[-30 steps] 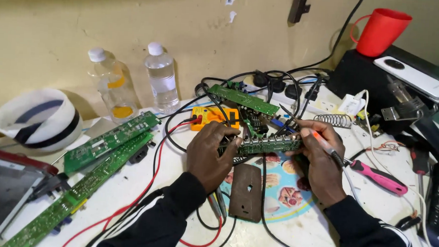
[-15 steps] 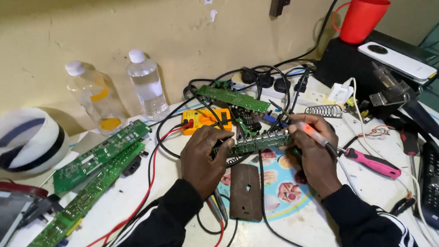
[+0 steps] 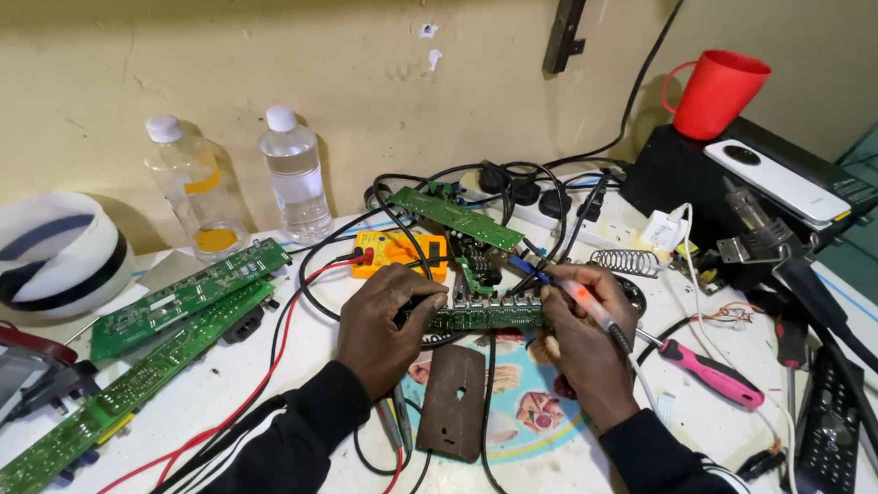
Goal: Soldering and desoldering electronic components on circuit boards at a repair workbench.
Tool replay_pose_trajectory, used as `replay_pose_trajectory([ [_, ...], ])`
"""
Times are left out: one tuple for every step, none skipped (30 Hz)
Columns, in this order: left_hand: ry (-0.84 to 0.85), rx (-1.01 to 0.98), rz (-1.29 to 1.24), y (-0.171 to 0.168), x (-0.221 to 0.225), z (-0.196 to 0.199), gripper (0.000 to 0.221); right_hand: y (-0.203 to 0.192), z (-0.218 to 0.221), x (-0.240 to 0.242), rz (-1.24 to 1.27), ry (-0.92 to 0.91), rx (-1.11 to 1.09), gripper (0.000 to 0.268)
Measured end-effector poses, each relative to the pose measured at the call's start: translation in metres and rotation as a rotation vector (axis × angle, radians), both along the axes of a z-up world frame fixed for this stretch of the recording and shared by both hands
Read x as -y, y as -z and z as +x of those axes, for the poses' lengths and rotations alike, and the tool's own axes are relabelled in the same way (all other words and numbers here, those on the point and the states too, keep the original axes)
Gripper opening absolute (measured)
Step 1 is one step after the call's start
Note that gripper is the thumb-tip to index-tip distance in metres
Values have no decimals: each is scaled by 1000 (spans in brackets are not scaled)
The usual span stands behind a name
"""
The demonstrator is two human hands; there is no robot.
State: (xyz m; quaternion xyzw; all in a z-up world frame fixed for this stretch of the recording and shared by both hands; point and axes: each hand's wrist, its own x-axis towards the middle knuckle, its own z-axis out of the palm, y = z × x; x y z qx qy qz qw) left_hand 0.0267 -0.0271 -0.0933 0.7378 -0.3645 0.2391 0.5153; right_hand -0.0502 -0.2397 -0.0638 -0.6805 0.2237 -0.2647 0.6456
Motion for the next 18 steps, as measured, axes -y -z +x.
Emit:
replay_pose_trajectory([
  [-1,6,-1,0,1,1,7,-4,-2,-2,-1,-1,6,24],
  [1,9,-12,1,1,3,7,-8,-3,-5,39,-22,25,23],
  [-3,7,-21,3,-1,3,7,-11,-5,-10,81,-48,39,24],
  [-9,7,-20,2,0,3,7,-8,-3,-7,81,-54,39,24],
  [-6,21,-21,2,0,2,6,-5,-2,-4,70,-62,32,24],
  [-3,34,-22,2,0,2,5,-1,0,-1,59,-71,25,24],
  [-3,28,-20,3,2,3,5,-5,-3,-4,62,-70,20,24],
  [-31,37,-6,4,3,4,4,-8,-6,-7,33,-77,42,23],
  [-58,44,11,5,3,3,10,-11,-10,-11,7,-84,61,23],
  [-57,37,17,7,1,0,10,-5,-10,-11,13,-84,55,23],
  [-69,39,13,5,2,1,12,-2,-8,-8,10,-89,68,23],
  [-80,42,9,3,3,1,14,0,-6,-6,6,-94,81,24],
  [-74,48,8,1,5,0,14,0,-6,-6,5,-88,87,24],
  [-87,40,13,-1,5,0,14,0,-7,-6,-12,-86,88,23],
  [-105,29,18,-2,5,-3,13,0,-7,-7,-28,-89,85,22],
  [-105,30,17,-2,5,-3,13,-1,-8,-8,-28,-89,87,22],
  [-96,19,12,-3,5,-2,12,-1,-9,-9,-30,-83,88,22],
  [-88,7,8,-2,5,-1,12,-2,-9,-9,-32,-76,89,22],
])
